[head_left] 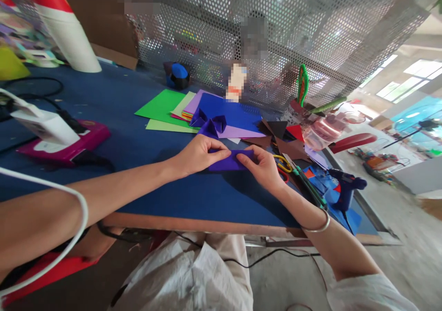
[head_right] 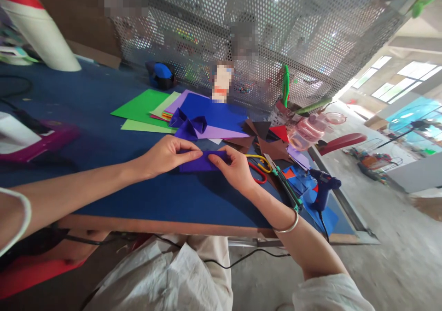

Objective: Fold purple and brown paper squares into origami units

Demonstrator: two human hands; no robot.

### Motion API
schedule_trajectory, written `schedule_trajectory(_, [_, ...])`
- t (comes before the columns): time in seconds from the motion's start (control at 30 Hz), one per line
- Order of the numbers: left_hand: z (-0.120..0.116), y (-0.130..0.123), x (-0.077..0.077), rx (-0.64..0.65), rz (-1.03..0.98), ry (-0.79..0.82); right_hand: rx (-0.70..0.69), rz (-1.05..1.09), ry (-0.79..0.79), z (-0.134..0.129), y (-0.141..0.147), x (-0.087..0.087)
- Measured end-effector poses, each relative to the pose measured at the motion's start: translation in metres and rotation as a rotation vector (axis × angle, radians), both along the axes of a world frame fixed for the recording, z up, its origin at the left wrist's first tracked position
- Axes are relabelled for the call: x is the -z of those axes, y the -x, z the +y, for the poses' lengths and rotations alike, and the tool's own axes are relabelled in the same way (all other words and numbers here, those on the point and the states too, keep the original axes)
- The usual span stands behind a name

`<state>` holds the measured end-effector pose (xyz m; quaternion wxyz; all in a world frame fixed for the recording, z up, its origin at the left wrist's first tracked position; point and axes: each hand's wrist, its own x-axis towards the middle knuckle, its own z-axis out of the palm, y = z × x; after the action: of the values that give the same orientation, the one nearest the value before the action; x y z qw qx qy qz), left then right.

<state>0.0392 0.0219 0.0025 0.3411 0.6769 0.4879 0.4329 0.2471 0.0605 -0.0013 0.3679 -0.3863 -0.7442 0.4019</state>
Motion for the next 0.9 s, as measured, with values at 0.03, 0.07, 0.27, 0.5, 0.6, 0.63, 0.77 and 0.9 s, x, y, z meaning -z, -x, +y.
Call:
schedule_trajectory(0.03, [-0.0015,-0.0003,-0.0006,-0.012,0.013,-0.019,0.004,0.012,0.017,0.0001,0.0004,0.0000])
schedule_trajectory(0.07, [-0.0032,-0.0007,-0.0011,-0.028,0.029,-0.043,0.007,0.025,0.034,0.0005,0.0008,0.0000])
schedule_trajectory(0.27, [-0.0094,-0.0013,-0.0012,-0.109,0.172,-0.269,0.014,0.111,0.092,0.0029,0.0007,-0.0019])
schedule_trajectory(0.5, [-0.0072,-0.0001,0.0004,-0.117,0.170,-0.280,0.035,0.110,0.077,0.0025,0.0022,-0.0026])
schedule_trajectory(0.6, [-0.0070,0.0000,0.0000,-0.120,0.168,-0.234,0.024,0.119,0.070,0.0029,0.0025,-0.0019])
schedule_trajectory(0.63, [-0.0068,0.0001,0.0000,-0.120,0.166,-0.230,0.024,0.120,0.070,0.0030,0.0024,-0.0017])
schedule_trajectory(0.77, [-0.0058,0.0005,0.0004,-0.121,0.177,-0.240,0.028,0.107,0.068,0.0032,0.0015,-0.0015])
schedule_trajectory(0.9, [-0.0058,0.0002,-0.0004,-0.112,0.165,-0.250,0.013,0.118,0.073,0.0030,0.0011,-0.0013])
